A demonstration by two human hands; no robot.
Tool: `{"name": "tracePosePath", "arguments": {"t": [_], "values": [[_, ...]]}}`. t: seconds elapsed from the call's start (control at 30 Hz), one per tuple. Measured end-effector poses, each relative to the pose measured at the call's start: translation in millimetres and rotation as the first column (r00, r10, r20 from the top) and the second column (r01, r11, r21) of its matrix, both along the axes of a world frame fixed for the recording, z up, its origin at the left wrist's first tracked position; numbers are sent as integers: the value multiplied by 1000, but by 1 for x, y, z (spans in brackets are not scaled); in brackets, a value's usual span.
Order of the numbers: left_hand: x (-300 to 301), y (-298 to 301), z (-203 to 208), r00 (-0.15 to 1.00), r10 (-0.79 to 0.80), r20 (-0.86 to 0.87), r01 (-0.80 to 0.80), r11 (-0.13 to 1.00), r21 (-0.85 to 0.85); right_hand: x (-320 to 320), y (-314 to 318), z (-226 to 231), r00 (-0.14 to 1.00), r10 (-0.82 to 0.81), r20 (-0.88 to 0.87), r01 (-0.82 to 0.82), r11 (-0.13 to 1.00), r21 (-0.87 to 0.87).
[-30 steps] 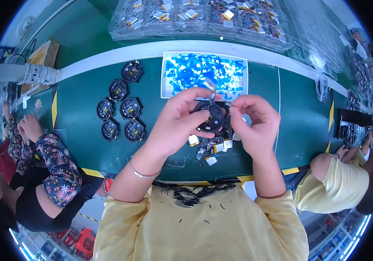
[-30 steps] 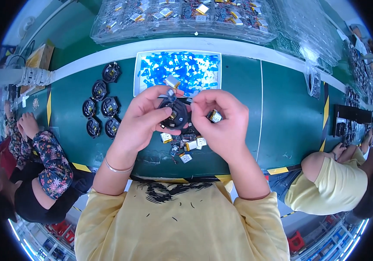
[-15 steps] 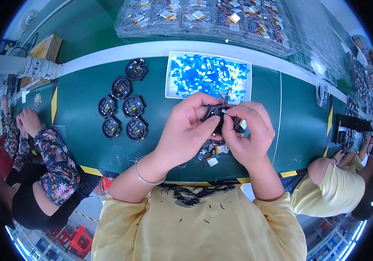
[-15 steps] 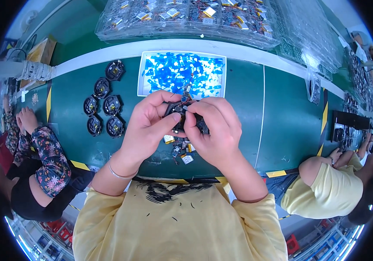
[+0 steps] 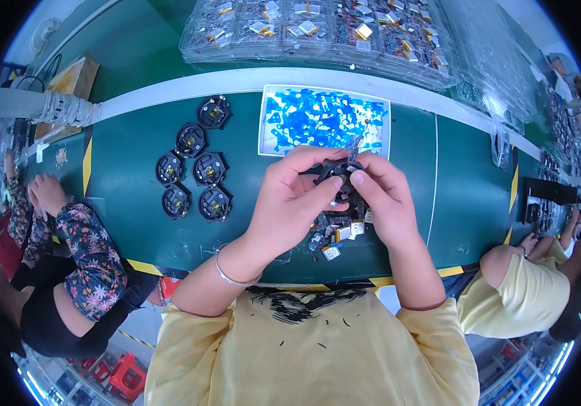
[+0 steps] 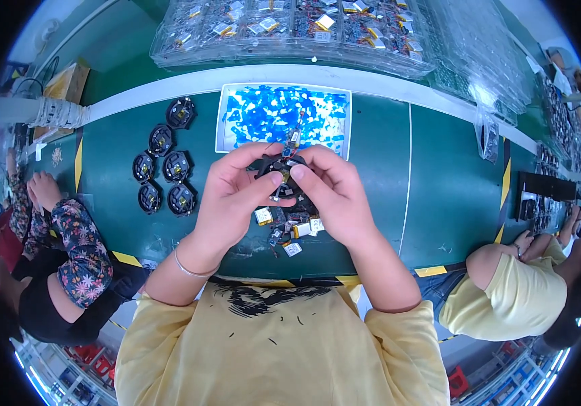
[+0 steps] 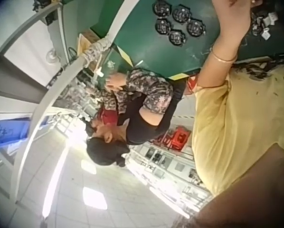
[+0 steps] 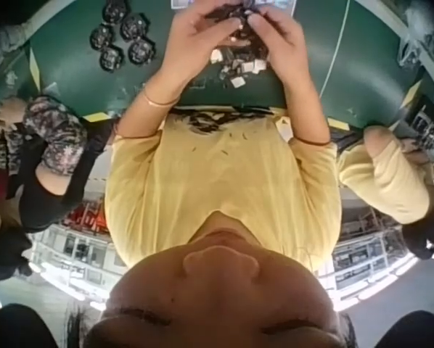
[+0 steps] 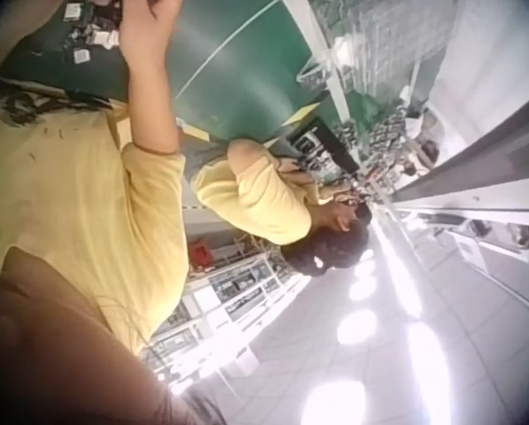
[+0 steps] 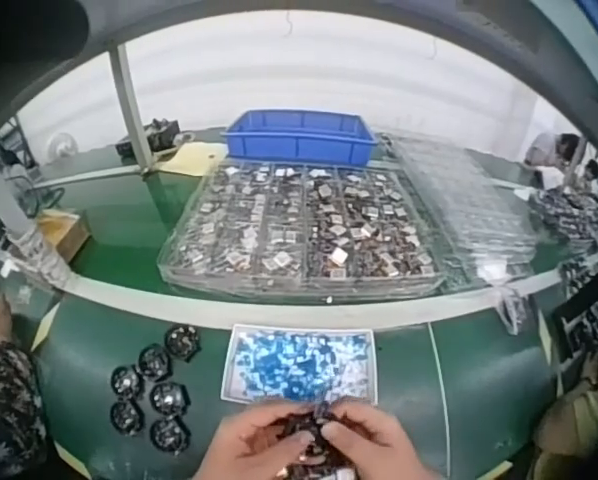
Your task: The person assembles small electronic components by hand, connecting a battery and a circuit board into a plastic casing.
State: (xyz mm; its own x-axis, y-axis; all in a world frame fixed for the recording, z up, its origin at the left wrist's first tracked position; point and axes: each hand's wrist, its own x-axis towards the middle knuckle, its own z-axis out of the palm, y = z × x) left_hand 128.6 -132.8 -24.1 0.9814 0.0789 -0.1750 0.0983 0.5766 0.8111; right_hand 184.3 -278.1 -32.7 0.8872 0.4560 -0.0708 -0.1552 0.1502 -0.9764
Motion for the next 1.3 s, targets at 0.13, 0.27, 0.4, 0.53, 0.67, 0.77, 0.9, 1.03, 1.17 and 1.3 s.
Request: {"name": "tracePosePath", "arguments": {"t": [0.13,0.27,0.4,0.53,0.67,0.77,0.9,1.03,1.17,1.3], "values": [[-2,-8,1,997,9,82,-21,988,151,-3,0,-1,996,72,-57,-66,992,107],[-3,-8,-7,980,-11,199,-80,893,442,-3,-3,-10,999,37,-14,-36,998,43],[5,-7,-4,981,19,195,-77,952,296,18,-19,10,1000,-20,-11,18,989,-148],[6,19,2,987,-142,70,17,535,845,54,-92,21,920,-38,389,257,810,-527],[-2,18,2,944,-321,-79,119,109,987,69,-163,8,872,-152,466,489,329,-808],[-8,4,10,923,-358,-138,137,-28,990,75,-168,1,610,-104,786,793,94,-603],[-7,5,5,935,-349,-62,97,85,992,65,-111,8,543,-233,807,804,422,-419],[-1,55,10,998,-55,-31,39,133,990,30,-42,12,662,178,728,351,785,-511],[0,59,17,957,-131,-258,269,76,960,-4,-4,9,572,505,647,-30,801,-598],[-2,41,8,960,-249,-128,122,-39,992,-9,-1,-9,531,595,604,-100,752,-652]]}}
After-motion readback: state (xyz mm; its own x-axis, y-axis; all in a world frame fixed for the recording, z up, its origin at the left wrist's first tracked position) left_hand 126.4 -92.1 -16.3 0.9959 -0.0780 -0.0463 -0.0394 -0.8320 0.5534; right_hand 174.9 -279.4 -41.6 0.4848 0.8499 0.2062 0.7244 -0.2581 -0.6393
